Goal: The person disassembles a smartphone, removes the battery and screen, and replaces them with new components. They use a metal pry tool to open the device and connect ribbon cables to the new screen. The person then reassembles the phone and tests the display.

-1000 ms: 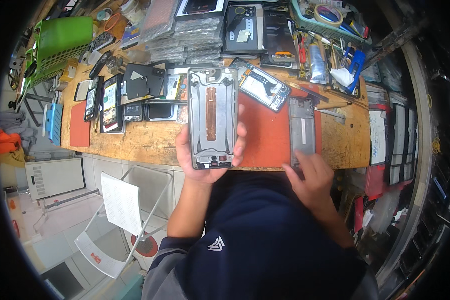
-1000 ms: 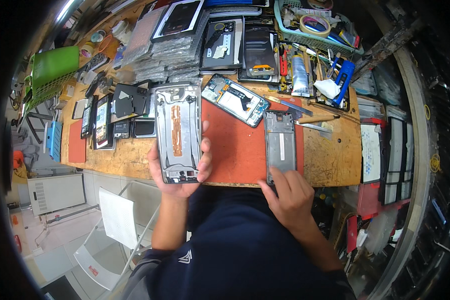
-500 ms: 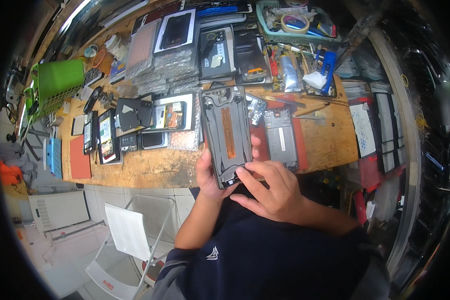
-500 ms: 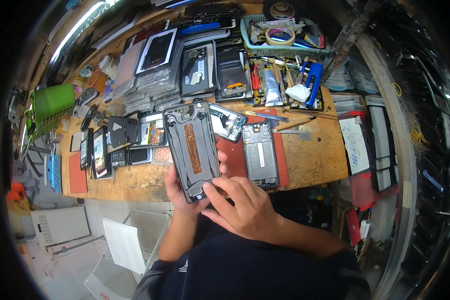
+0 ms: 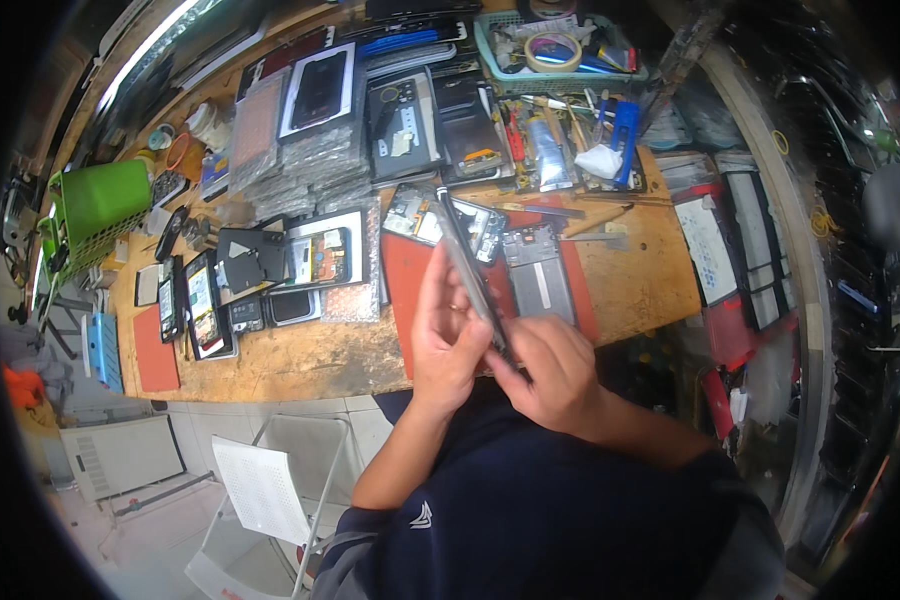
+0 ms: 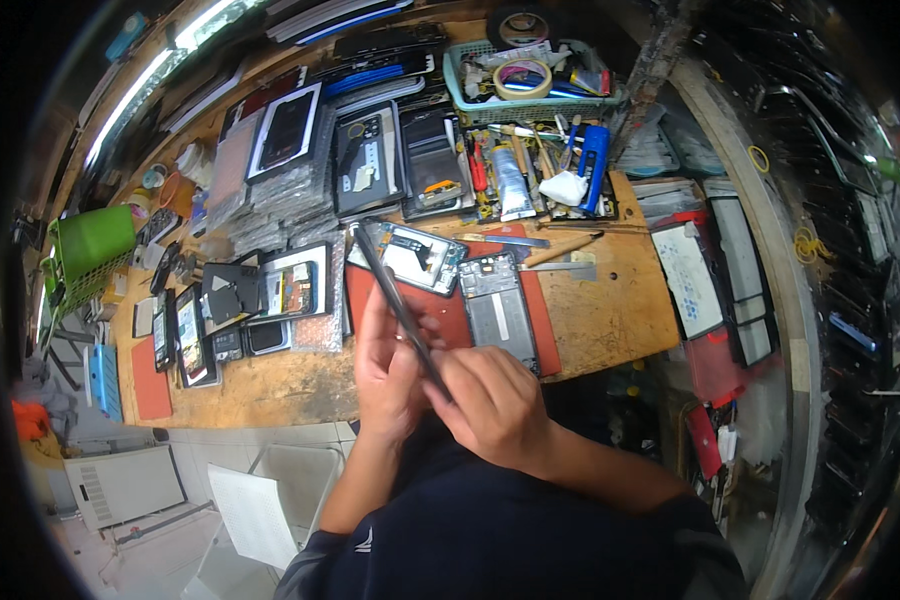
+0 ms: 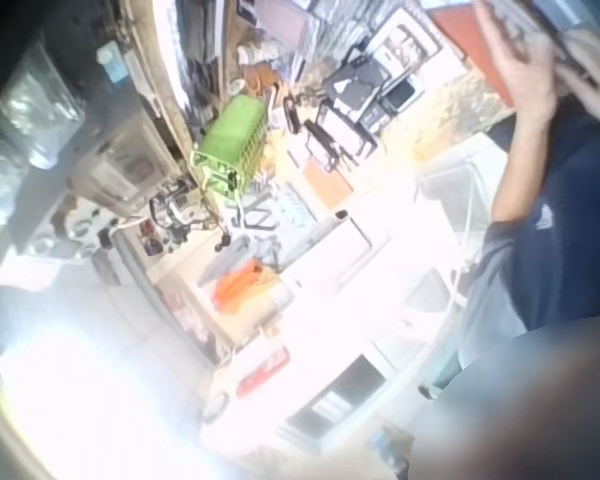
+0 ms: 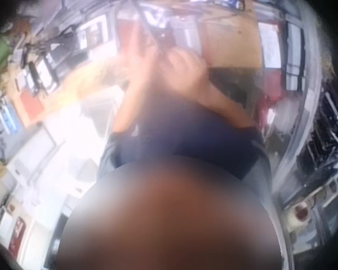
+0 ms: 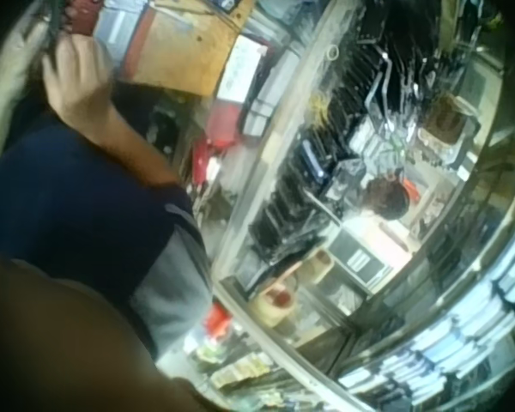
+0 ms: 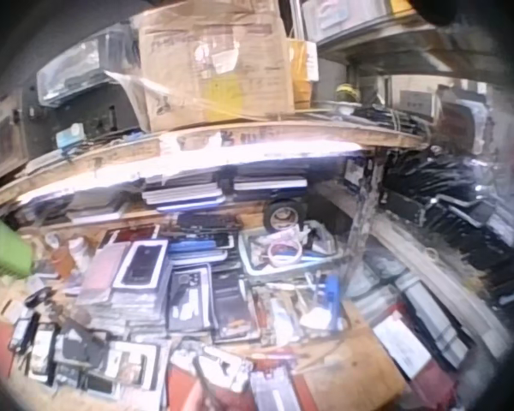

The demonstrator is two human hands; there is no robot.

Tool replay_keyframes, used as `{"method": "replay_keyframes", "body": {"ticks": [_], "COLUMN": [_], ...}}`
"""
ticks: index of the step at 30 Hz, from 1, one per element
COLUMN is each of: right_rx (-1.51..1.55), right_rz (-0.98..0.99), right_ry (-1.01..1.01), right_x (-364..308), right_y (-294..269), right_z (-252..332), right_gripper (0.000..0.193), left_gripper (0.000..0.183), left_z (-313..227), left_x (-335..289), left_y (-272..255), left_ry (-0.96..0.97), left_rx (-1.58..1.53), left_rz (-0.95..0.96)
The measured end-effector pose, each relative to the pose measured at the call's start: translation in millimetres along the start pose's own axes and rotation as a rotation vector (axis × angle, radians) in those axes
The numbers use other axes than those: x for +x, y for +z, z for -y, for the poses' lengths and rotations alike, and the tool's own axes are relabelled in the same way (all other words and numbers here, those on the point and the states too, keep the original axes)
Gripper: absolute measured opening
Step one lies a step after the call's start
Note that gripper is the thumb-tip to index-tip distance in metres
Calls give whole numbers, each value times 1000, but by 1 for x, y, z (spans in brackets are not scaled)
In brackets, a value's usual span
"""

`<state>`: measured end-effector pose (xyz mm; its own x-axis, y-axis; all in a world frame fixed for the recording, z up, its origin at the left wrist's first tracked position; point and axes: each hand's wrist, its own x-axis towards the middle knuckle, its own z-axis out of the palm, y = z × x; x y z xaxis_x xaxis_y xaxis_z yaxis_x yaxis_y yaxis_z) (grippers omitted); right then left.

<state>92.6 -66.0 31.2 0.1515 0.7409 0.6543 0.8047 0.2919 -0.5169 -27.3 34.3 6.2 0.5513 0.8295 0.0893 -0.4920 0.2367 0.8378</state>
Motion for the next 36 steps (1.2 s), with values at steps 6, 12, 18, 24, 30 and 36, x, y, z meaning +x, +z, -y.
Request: {"method": "replay_keyframes", "body": {"ticks": [6,12,18,24,30,36], "right_rx": [90,37,48,175,270,227], "right_rz": [-38,-46,-18,1,-104,-113], "right_ry": [110,86,126,356,130,62], "right_x": [0,3,-3,6,28,40], "right_y": [0,-3,-4,-3,-35,-46], "right_z": [-6,-4,-3,-18,-29,-23], "right_gripper": [27,23,26,49,50,44], "left_gripper": [74,73,68,25,8,11], "left_z": [-8,-5,-2,-3,-11,-14], "left_x": [4,4,1,8,12,6], "left_y": [7,5,0,-18,-28,-22], "left_ry": [-35,-96,-124,211,423,449], "left_rx": [102,37,45,352,733,825], "left_rz": [-79,-60,-68,-140,-119,-85]}}
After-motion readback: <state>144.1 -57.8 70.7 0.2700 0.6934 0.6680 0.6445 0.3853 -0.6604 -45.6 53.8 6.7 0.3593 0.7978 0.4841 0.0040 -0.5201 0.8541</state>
